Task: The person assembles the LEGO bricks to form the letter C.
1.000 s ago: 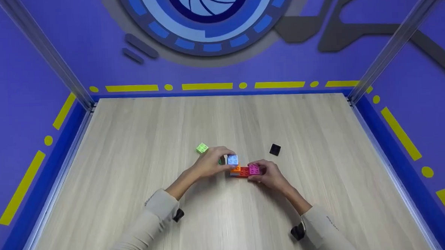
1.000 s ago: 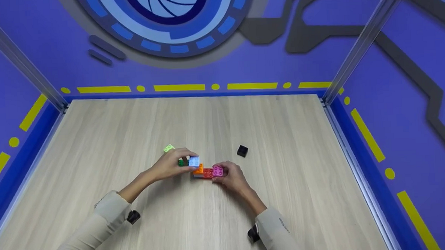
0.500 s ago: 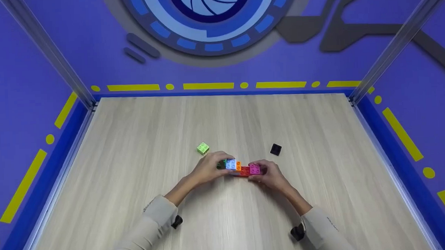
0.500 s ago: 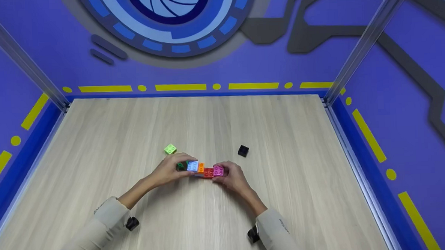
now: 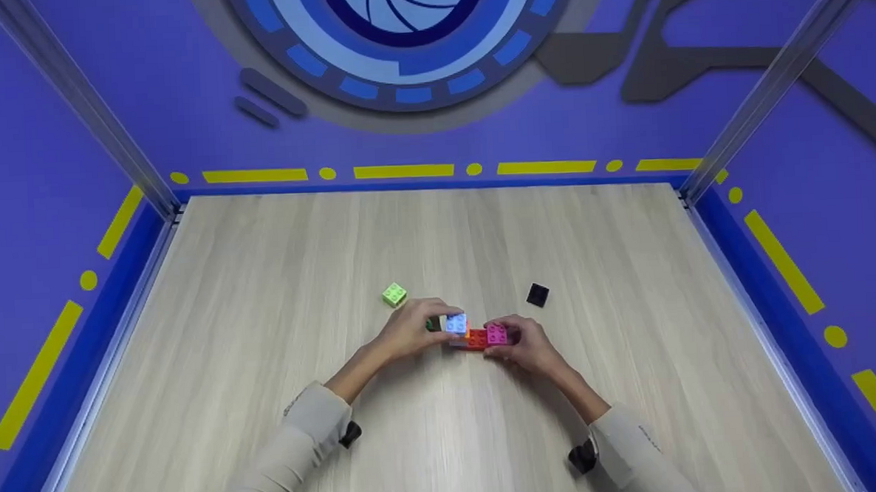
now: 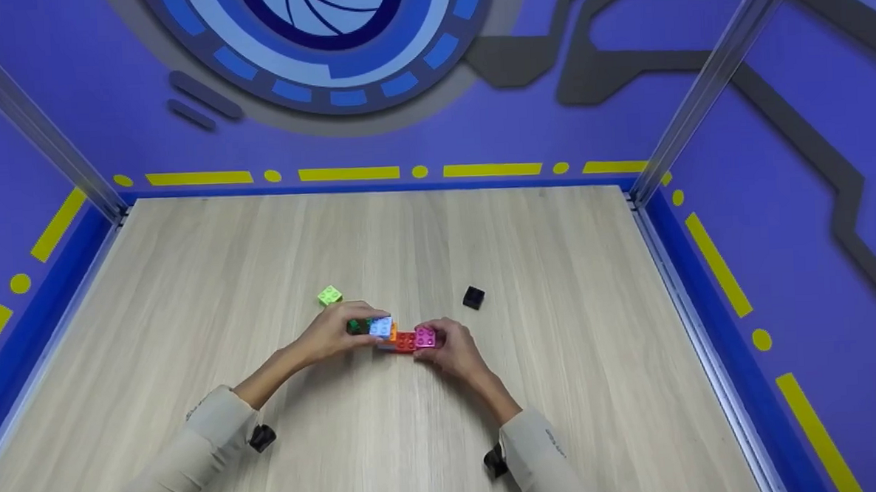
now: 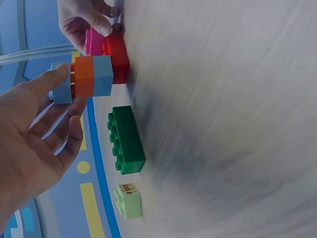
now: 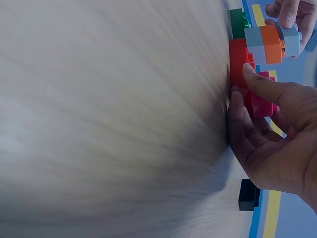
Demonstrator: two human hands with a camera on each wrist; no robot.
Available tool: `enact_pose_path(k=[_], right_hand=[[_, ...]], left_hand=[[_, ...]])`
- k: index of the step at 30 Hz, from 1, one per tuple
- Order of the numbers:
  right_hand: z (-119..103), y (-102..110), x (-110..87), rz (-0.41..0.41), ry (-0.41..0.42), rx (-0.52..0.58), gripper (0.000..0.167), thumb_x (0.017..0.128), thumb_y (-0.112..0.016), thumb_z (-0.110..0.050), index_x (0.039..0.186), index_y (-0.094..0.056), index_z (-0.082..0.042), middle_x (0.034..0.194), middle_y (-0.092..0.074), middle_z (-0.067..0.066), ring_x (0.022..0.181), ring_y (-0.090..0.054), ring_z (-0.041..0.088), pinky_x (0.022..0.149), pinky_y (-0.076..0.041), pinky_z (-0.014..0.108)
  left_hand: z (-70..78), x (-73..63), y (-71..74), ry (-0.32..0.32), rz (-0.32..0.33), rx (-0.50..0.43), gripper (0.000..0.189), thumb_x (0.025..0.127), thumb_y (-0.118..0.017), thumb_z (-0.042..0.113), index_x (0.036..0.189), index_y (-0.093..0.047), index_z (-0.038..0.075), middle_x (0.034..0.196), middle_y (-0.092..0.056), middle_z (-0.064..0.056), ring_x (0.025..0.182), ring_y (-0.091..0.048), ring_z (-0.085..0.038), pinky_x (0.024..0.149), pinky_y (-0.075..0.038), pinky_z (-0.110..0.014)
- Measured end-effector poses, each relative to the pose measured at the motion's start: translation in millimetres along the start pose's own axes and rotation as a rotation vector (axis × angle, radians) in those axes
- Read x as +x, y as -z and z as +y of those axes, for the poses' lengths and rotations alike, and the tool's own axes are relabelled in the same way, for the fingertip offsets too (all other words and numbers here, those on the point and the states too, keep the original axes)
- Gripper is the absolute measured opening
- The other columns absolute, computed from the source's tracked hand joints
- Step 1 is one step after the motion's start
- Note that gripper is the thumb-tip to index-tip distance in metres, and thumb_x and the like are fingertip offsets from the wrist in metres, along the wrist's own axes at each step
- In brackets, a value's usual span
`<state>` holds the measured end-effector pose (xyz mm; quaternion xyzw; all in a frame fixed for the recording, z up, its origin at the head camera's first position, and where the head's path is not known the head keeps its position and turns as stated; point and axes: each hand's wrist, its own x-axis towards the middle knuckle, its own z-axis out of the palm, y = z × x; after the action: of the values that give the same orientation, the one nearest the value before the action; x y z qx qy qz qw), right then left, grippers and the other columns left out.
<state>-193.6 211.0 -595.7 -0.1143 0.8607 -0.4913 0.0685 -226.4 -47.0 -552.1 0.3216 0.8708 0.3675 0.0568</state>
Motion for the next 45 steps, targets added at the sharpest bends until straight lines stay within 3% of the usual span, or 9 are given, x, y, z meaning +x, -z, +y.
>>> enact_pose_path(k=[8, 18, 23, 30, 34, 41, 45], right_hand=[[0.6, -0.6, -1.7, -0.007, -0.011, -0.004, 0.044, 0.081, -0.084, -0.006, 0.122, -0.07, 0.0, 0.113, -0.071, 0.02, 0.083, -0.06, 0.013, 0.066, -0.049, 0.018], [0.2, 1.1, 0.6, -0.008, 0.004, 0.036, 0.042, 0.082, -0.083, -0.005, 0.122, -0.07, 0.002, 0.112, -0.071, 0.022, 0.084, -0.06, 0.014, 0.066, -0.049, 0.018], [0.6, 0.8, 1.2, -0.003, 0.005, 0.033, 0.043, 0.082, -0.084, -0.006, 0.121, -0.07, 0.002, 0.112, -0.071, 0.021, 0.084, -0.061, 0.015, 0.066, -0.05, 0.018], [2.5, 1.4, 0.1, -0.002, 0.025, -0.002, 0.042, 0.081, -0.084, -0.005, 0.12, -0.07, 0.003, 0.111, -0.071, 0.021, 0.085, -0.059, 0.011, 0.071, -0.048, 0.018], [3.1, 0.3, -0.3, 0.002, 0.011, -0.007, 0.042, 0.08, -0.085, -0.005, 0.12, -0.071, 0.002, 0.111, -0.072, 0.019, 0.087, -0.059, 0.012, 0.074, -0.047, 0.018], [3.2, -0.3, 0.1, -0.006, 0.006, -0.016, 0.042, 0.08, -0.085, -0.006, 0.12, -0.071, 0.001, 0.113, -0.072, 0.018, 0.091, -0.061, 0.016, 0.077, -0.048, 0.019], [2.9, -1.1, 2.8, -0.006, 0.02, -0.01, 0.042, 0.08, -0.085, -0.006, 0.119, -0.071, 0.002, 0.112, -0.072, 0.019, 0.091, -0.062, 0.018, 0.076, -0.048, 0.019]], left_hand=[[0.5, 1.8, -1.7, 0.029, -0.036, -0.041, 0.043, 0.089, -0.08, 0.026, 0.129, -0.071, 0.011, 0.118, -0.075, -0.007, 0.099, -0.07, -0.026, 0.085, -0.054, -0.039], [-0.9, 6.3, -3.8, 0.014, -0.019, -0.033, 0.044, 0.088, -0.08, 0.025, 0.127, -0.071, 0.009, 0.112, -0.076, -0.007, 0.094, -0.071, -0.027, 0.083, -0.055, -0.039], [-0.5, 7.9, -4.6, 0.021, -0.015, 0.012, 0.043, 0.086, -0.082, 0.026, 0.126, -0.072, 0.01, 0.111, -0.075, -0.006, 0.094, -0.07, -0.026, 0.082, -0.053, -0.035], [7.3, 8.2, -5.4, 0.059, -0.027, 0.053, 0.042, 0.085, -0.084, 0.025, 0.123, -0.074, 0.01, 0.107, -0.075, -0.005, 0.089, -0.07, -0.027, 0.071, -0.046, -0.025], [10.5, 8.3, -6.8, 0.081, -0.046, 0.075, 0.041, 0.084, -0.084, 0.024, 0.122, -0.075, 0.011, 0.108, -0.074, -0.005, 0.091, -0.07, -0.029, 0.071, -0.045, -0.024], [15.8, 13.5, -5.0, 0.132, -0.084, 0.135, 0.041, 0.081, -0.087, 0.025, 0.12, -0.076, 0.014, 0.106, -0.073, -0.001, 0.086, -0.062, -0.015, 0.072, -0.044, -0.024], [17.2, 18.8, -0.8, 0.146, -0.11, 0.157, 0.041, 0.079, -0.089, 0.023, 0.118, -0.077, 0.014, 0.107, -0.073, -0.001, 0.09, -0.062, -0.015, 0.075, -0.047, -0.027]])
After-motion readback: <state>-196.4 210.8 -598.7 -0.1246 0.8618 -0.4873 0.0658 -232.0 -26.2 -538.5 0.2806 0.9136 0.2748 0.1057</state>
